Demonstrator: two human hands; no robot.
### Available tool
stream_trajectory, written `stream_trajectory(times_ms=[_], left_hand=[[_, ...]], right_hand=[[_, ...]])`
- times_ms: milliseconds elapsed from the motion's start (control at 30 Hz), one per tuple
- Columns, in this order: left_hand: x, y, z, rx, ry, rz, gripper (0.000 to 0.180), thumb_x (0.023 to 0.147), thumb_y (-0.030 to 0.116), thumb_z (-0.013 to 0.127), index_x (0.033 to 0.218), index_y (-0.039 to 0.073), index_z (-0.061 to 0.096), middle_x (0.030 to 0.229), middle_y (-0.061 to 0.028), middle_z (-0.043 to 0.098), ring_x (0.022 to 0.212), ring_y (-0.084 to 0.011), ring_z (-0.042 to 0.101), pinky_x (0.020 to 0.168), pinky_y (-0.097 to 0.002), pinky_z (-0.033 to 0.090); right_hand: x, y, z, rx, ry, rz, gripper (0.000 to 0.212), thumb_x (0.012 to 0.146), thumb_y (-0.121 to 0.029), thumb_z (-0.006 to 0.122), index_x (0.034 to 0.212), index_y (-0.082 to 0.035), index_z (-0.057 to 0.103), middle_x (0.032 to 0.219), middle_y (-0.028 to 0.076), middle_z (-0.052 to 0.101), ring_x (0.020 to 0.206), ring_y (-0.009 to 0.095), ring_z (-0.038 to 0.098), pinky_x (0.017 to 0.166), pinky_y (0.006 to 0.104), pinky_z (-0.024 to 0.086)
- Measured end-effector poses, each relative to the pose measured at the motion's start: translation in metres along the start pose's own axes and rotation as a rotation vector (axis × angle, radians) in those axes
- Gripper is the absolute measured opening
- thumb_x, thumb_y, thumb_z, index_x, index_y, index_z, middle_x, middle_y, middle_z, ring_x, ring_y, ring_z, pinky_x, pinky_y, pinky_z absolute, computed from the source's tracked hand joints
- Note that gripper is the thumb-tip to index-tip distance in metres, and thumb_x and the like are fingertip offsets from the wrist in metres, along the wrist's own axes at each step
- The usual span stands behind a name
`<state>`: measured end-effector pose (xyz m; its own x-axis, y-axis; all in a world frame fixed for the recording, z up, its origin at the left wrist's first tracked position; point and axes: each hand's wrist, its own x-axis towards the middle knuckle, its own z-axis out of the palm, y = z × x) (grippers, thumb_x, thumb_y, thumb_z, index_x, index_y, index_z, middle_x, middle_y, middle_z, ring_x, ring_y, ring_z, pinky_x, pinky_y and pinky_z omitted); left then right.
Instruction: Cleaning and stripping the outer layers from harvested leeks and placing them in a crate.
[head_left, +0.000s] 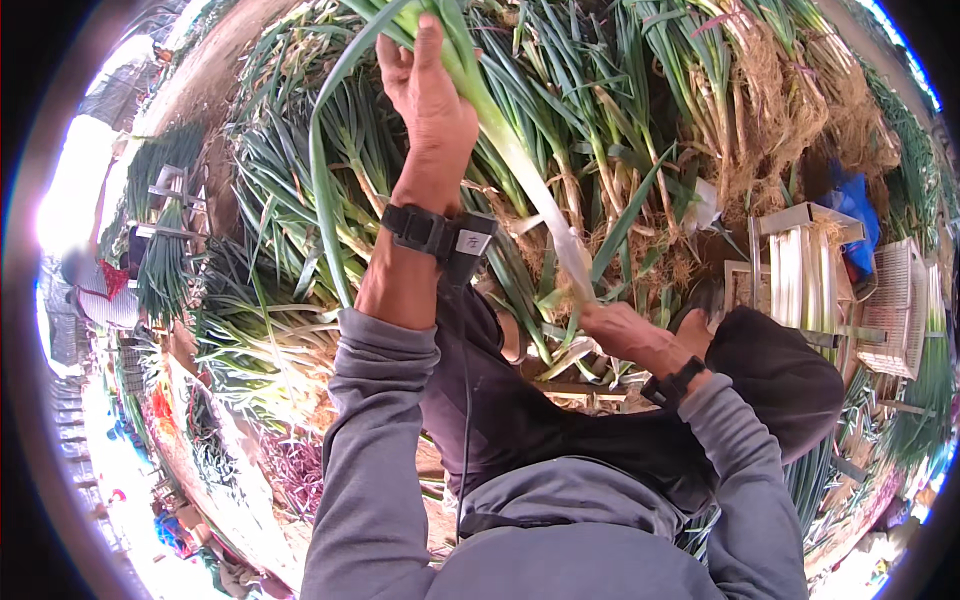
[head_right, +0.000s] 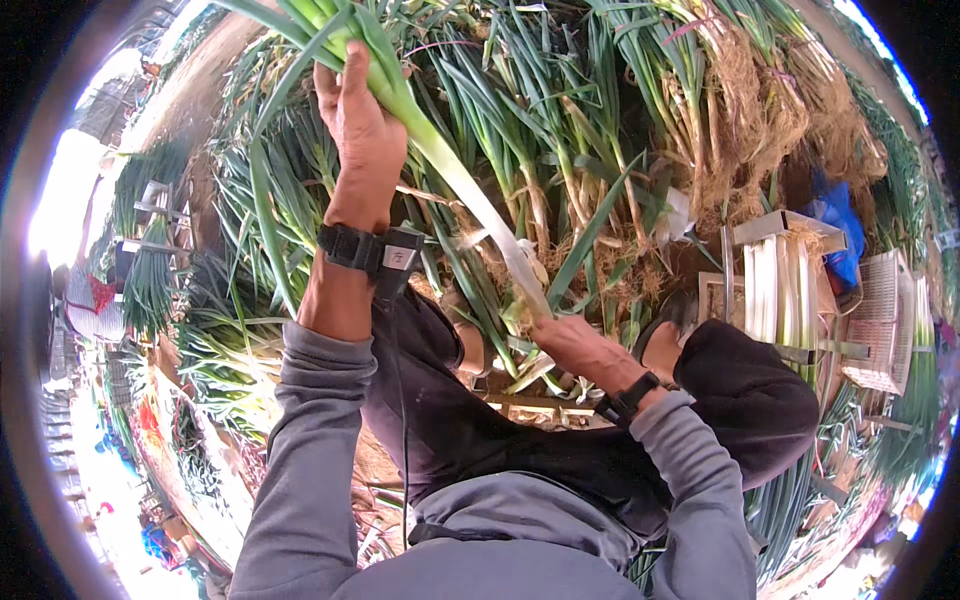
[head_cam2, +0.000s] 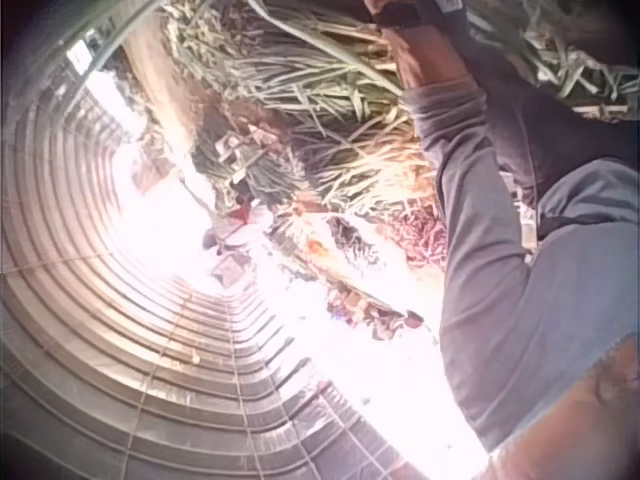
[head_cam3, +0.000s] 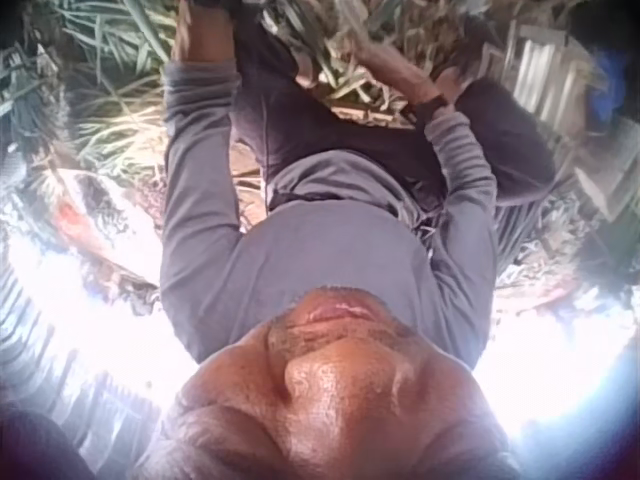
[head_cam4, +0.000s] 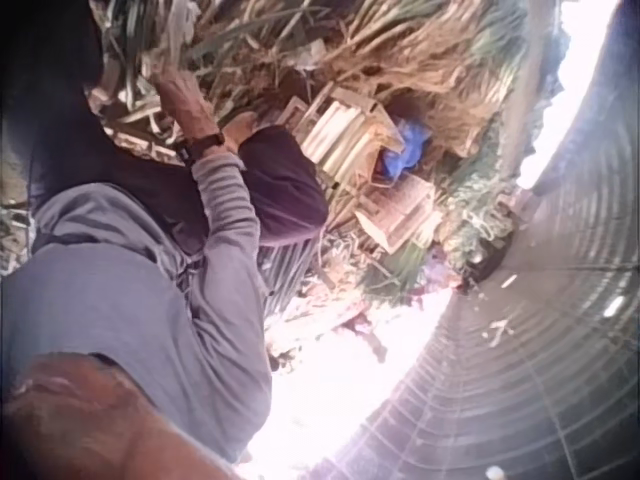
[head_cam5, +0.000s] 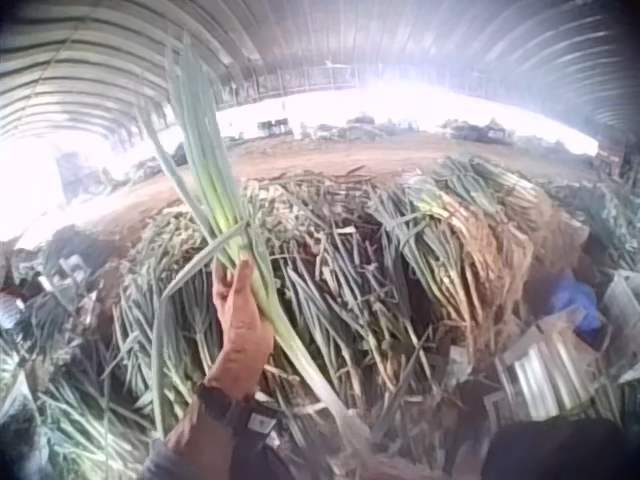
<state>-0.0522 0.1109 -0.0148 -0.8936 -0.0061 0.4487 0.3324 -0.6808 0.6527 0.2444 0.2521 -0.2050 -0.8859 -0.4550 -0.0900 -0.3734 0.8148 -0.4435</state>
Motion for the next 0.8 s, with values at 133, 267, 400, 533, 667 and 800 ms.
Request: stream_trajectory(times_ms=[133, 267, 400, 533, 667, 800], left_hand=[[-0.003, -0.006, -0.011, 0.057, 0.016, -0.041, 0.042, 0.093, 0.02, 0.07, 0.13, 0.013, 0.051, 0.113, -0.005, 0.064, 0.094, -0.0207, 0.065, 0.072, -0.0419, 0.059], [0.001, 0.004, -0.025, 0.109, 0.084, -0.045, 0.042, 0.093, 0.018, 0.069, 0.13, 0.013, 0.05, 0.114, -0.0061, 0.063, 0.1, -0.0244, 0.063, 0.075, -0.0447, 0.059], [0.009, 0.004, -0.031, 0.054, 0.164, -0.024, 0.056, 0.087, 0.019, 0.077, 0.135, 0.02, 0.047, 0.107, -0.0032, 0.065, 0.086, -0.0213, 0.066, 0.072, -0.0418, 0.062], [0.01, 0.006, -0.036, 0.042, 0.13, -0.036, 0.051, 0.091, 0.016, 0.073, 0.134, 0.021, 0.046, 0.122, -0.0007, 0.057, 0.108, -0.0238, 0.057, 0.092, -0.0519, 0.052], [0.006, 0.012, -0.042, 0.082, 0.172, -0.023, 0.051, 0.09, 0.016, 0.073, 0.134, 0.022, 0.046, 0.123, -0.001, 0.056, 0.109, -0.0234, 0.057, 0.09, -0.051, 0.054], [0.011, 0.011, -0.049, -0.015, 0.065, 0.016, 0.065, 0.087, 0.011, 0.076, 0.14, 0.023, 0.04, 0.113, -0.0041, 0.062, 0.09, -0.0236, 0.063, 0.078, -0.0459, 0.056]], right_hand=[[0.002, 0.001, -0.011, 0.217, -0.201, 0.109, 0.011, 0.087, -0.009, 0.062, 0.089, 0.002, 0.062, 0.089, 0.02, 0.061, 0.081, 0.038, 0.065, 0.068, 0.0441, 0.053], [0.017, -0.019, -0.058, 0.35, 0.23, 0.181, 0.033, 0.092, -0.033, 0.066, 0.099, 0.0, 0.065, 0.092, 0.017, 0.064, 0.075, 0.031, 0.065, 0.066, 0.0403, 0.053], [0.031, -0.022, -0.076, 0.244, 0.446, 0.356, 0.04, 0.093, -0.038, 0.066, 0.109, -0.001, 0.062, 0.101, 0.016, 0.065, 0.077, 0.026, 0.067, 0.068, 0.0402, 0.054], [0.047, -0.017, -0.059, 0.298, 0.581, 0.415, 0.033, 0.092, -0.027, 0.069, 0.107, 0.001, 0.06, 0.094, 0.017, 0.067, 0.074, 0.027, 0.069, 0.062, 0.0373, 0.055], [0.057, -0.006, -0.048, -0.025, 0.509, 0.415, 0.029, 0.093, -0.023, 0.068, 0.107, 0.001, 0.06, 0.085, 0.014, 0.068, 0.068, 0.024, 0.069, 0.053, 0.0334, 0.053], [0.056, -0.003, -0.035, -0.085, 0.444, 0.45, 0.025, 0.094, -0.024, 0.066, 0.103, -0.001, 0.062, 0.079, 0.013, 0.067, 0.063, 0.023, 0.067, 0.049, 0.034, 0.05]])
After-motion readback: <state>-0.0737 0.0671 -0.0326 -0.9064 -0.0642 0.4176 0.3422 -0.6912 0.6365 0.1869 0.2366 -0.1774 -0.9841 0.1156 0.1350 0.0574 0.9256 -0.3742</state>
